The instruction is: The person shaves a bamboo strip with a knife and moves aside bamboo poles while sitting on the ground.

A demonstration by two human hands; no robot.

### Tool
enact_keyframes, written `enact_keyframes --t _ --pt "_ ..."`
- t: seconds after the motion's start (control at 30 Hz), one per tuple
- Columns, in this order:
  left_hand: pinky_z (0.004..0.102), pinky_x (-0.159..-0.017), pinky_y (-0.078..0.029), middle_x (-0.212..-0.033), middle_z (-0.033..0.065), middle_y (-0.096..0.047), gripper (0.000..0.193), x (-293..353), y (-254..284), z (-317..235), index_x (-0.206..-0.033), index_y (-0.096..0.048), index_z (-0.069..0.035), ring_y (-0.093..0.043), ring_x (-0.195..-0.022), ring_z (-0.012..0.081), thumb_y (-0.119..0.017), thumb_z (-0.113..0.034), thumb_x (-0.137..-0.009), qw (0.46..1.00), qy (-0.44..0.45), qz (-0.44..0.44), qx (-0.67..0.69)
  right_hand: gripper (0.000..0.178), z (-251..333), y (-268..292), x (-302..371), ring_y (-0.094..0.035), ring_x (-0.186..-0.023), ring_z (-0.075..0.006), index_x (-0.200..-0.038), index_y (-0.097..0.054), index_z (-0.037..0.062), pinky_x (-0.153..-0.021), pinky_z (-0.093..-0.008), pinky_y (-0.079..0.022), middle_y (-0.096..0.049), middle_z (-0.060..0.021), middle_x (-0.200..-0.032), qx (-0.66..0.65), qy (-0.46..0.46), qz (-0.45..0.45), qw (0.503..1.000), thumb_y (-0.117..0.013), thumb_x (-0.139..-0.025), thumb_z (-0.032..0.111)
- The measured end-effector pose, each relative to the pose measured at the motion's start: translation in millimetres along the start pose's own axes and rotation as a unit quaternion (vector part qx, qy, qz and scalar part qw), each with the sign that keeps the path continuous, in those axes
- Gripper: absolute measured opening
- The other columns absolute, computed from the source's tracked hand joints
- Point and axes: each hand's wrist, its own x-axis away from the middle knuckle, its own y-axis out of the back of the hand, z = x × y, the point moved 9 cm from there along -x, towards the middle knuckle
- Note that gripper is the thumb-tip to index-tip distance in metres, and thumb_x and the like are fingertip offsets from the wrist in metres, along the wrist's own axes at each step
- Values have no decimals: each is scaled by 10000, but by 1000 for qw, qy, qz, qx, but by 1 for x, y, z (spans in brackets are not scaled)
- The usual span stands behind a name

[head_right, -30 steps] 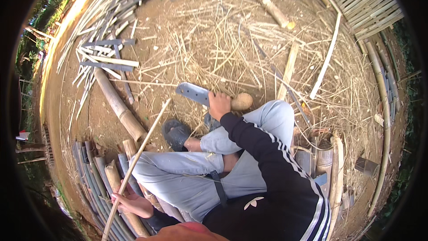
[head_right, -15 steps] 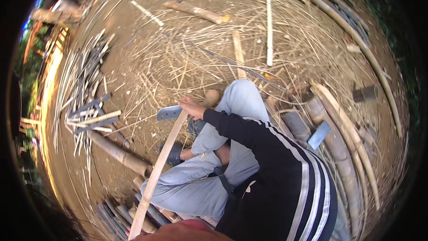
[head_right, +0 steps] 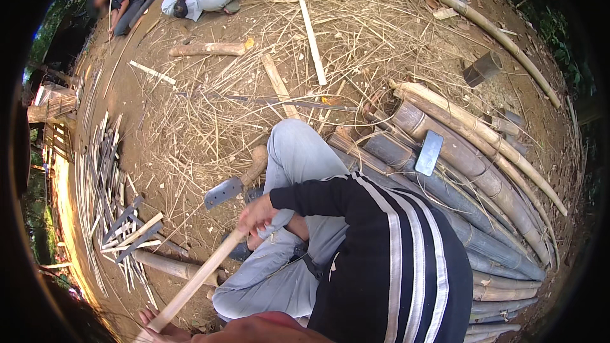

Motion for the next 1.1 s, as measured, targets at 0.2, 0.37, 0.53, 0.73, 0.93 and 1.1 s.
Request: enact_keyframes --t 0.2,0.37,0.53,0.73,0.93,1.1 --pt "468 -986 -423 -1143 146 -591 493 -31 -40 101 -1224 -481 -10 -552 -1113 262 -491 -424 -957 956 148 250 -44 251 -39 -69 6 -555 -506 -93 -1015 -603 110 -410 -213 -399 -604 -3 -705 67 -54 158 984 -629 -888 325" --pt "367 -826 -499 -1087 113 -605 520 44 -64 189 -1250 -472 -77 -601 -968 212 -438 -506 -959 889 356 288 -11 285 -24 -133 42 -527 -487 -104 -939 -556 70 -452 -261 -449 -549 -11 -644 15 103 155 982 -537 -939 354" --pt "281 -732 -510 -1069 65 -640 451 96 -50 245 -1193 -501 -100 -622 -858 150 -464 -483 -959 831 468 298 -29 311 -47 -137 63 -527 -518 -97 -897 -534 71 -448 -263 -433 -548 -10 -636 17 49 83 995 -514 -943 378" --pt "270 -741 -477 -1114 77 -603 468 115 -35 275 -1242 -448 -99 -587 -917 157 -539 -442 -937 847 481 225 -34 353 -54 -126 43 -515 -528 -90 -812 -544 76 -485 -259 -418 -571 8 -637 52 41 66 996 -493 -949 397" --pt "316 -812 -508 -1108 86 -591 425 84 -2 273 -1200 -426 -65 -594 -957 189 -605 -333 -923 919 381 87 58 346 -45 -130 37 -572 -588 -132 -767 -573 66 -599 -311 -458 -606 -15 -619 154 89 50 983 -492 -925 363" --pt "271 -748 -510 -1045 63 -604 280 90 -19 251 -1121 -505 -61 -596 -901 150 -595 -251 -936 902 398 87 145 325 -33 -127 32 -595 -593 -147 -783 -562 59 -605 -317 -461 -605 -22 -606 202 78 32 976 -465 -928 334"
